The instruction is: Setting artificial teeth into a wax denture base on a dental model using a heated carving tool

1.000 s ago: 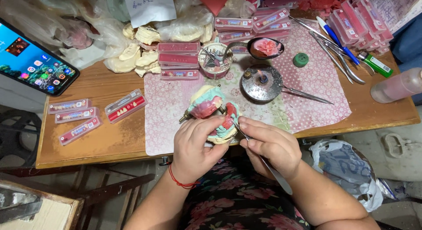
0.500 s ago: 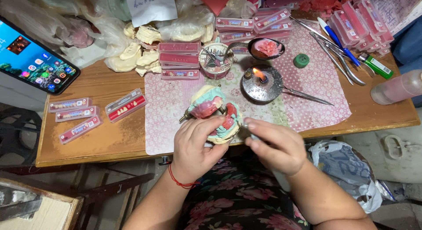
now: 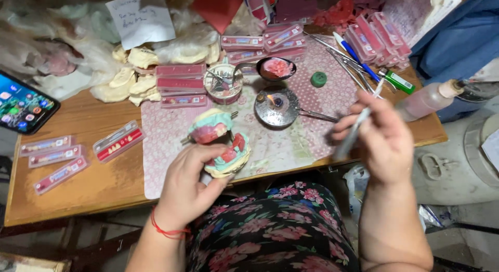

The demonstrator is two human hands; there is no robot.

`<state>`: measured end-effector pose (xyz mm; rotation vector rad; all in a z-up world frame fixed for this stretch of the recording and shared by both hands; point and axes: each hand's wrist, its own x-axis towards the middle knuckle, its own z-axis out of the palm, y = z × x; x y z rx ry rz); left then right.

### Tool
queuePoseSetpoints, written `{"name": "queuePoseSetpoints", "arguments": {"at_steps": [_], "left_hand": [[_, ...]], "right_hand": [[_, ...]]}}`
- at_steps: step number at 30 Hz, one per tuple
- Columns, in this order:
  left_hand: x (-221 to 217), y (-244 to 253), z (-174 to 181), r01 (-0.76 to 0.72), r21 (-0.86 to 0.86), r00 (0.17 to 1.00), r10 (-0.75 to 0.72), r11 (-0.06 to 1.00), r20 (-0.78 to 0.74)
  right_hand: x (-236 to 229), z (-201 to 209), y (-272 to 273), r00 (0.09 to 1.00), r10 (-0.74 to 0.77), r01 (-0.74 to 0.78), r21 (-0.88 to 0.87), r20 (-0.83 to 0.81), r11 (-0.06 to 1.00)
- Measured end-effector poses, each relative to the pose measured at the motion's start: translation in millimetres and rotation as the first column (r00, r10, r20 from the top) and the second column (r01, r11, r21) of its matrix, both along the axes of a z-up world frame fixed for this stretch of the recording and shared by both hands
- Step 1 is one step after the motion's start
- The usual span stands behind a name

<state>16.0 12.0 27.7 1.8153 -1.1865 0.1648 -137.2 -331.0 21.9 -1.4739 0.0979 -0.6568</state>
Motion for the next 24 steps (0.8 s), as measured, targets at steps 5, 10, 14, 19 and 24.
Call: {"name": "queuePoseSetpoints", "arguments": {"at_steps": [5,10,14,19,24], "left_hand": [[17,9,8,0.088,0.026,0.991,-0.085,0.996,-0.103],[21,14,4,0.116,0.015,0.988,-0.113,0.993,-0.107],[19,14,2,0.076,-0.009,0.996,-0.077,0.997,-0.053],[14,12,0,-0.021,0.008,0.999,0.021,1.0,0.026],[0,25,-4,-0.163,0.036,0.982,0.158,0.986,0.105]], "right_hand": [[22,16,-22,0.907,-0.396,0.158,-0.76,-0.14,0.63],[36,-20,-53,0.886,-0.461,0.071,-0.965,-0.054,0.251],[36,-27,-60,0.896,-0.442,0.081,-0.967,-0.035,0.241],[30,-44,-75,0.876,-0.477,0.144,-0.982,0.068,0.124],[12,-36,-36,0.894,-0.324,0.383,-0.905,0.311,0.187]]}}
